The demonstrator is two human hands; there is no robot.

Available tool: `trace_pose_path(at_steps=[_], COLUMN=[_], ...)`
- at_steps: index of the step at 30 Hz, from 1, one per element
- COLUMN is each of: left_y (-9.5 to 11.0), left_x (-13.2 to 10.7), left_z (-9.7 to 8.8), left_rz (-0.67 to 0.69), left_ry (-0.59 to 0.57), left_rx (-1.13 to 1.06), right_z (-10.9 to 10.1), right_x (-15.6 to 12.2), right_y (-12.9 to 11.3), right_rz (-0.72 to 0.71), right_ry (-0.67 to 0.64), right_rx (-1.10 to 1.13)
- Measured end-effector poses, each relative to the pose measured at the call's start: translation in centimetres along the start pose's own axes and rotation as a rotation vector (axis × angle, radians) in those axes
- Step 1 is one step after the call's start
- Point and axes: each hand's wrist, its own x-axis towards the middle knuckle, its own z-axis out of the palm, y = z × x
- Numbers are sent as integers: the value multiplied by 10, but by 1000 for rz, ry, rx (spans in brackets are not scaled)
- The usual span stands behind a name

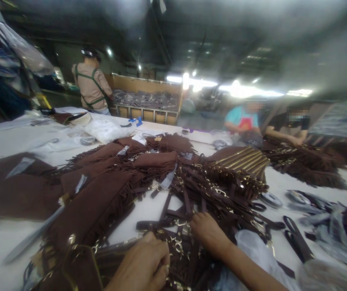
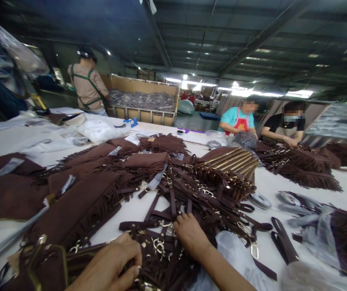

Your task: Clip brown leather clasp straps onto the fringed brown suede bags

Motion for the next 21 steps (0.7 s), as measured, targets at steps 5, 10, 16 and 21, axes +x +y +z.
trace_pose_path(at_steps=[5, 10, 16, 21], left_y=[5, 9, 15, 14], left_x=[-2, -6, -5, -3], left_z=[-3, -5, -8, -7], left_rz=[-4, -24, -95, -106], left_ry=[44, 93, 89, 55], left_rx=[-23, -52, -115, -174], right_z=[-26, -61, -60, -46], right_x=[-10, -27, -28, -28], right_y=[-18, -54, -92, -94], right_rz=[110, 152, 85, 131], right_ry=[83, 27, 99, 144], right_rx=[307, 1209, 1322, 1313])
